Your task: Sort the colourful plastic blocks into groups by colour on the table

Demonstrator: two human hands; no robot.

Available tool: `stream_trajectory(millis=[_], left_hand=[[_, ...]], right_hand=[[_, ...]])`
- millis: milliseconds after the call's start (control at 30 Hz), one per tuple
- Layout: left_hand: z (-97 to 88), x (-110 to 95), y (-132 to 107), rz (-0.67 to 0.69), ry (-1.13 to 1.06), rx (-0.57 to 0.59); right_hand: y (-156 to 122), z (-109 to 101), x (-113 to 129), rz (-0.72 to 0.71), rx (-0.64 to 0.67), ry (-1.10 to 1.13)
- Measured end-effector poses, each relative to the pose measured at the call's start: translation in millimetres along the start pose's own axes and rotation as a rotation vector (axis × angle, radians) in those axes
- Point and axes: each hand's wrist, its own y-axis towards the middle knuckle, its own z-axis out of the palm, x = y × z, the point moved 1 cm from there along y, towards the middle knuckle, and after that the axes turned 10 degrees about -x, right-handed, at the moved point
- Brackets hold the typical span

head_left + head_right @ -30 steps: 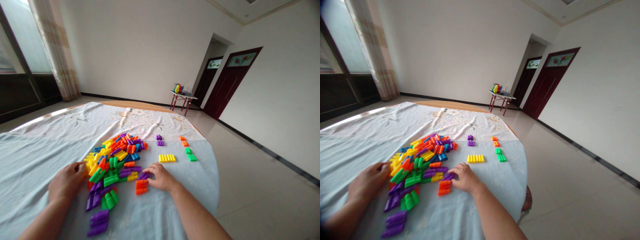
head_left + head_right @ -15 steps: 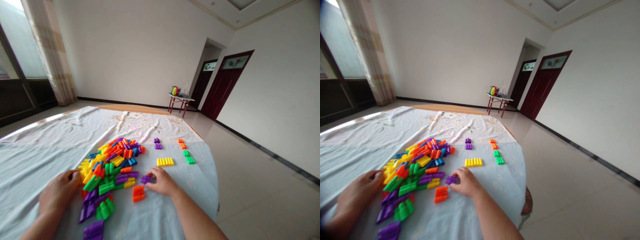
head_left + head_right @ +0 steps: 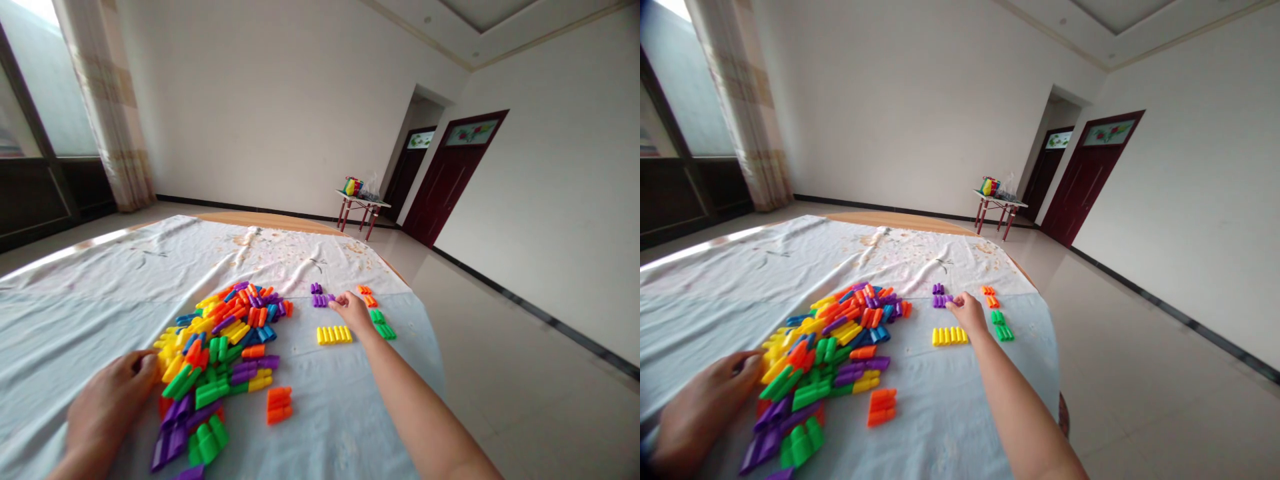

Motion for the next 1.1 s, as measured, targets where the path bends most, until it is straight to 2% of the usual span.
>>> stream_trajectory(millis=[167,367,533,667,800,967,1100], left_hand=[[-1.8,-3,-2,-0.001,0.000,-0.014],[-0.7,0,-2,-0.012,-0.019,-0.009],[0.0,0,-1,-0.010,-0.030,-0.025],[-2.4,-2,-3,-0.004,-0.016,-0.046],[-4.7,-5,-5,0.011,-0.016,-0.044],[-5.7,-5,-8,0.030,-0.037,-0.053],[-6.7,-7,-10,0.046,-0.043,-0.059]], right_hand=[[18,15,-14,0.054,0.002,-0.150],[22,26,-18,0.033,0.059,-0.221],[22,22,-14,0.001,0.051,-0.221],[16,11,-2,-0.037,-0.014,-0.162],[-9,3,27,-0.134,-0.023,-0.043],[-67,5,76,-0.308,0.205,0.271],[-103,14,97,-0.379,0.299,0.326]])
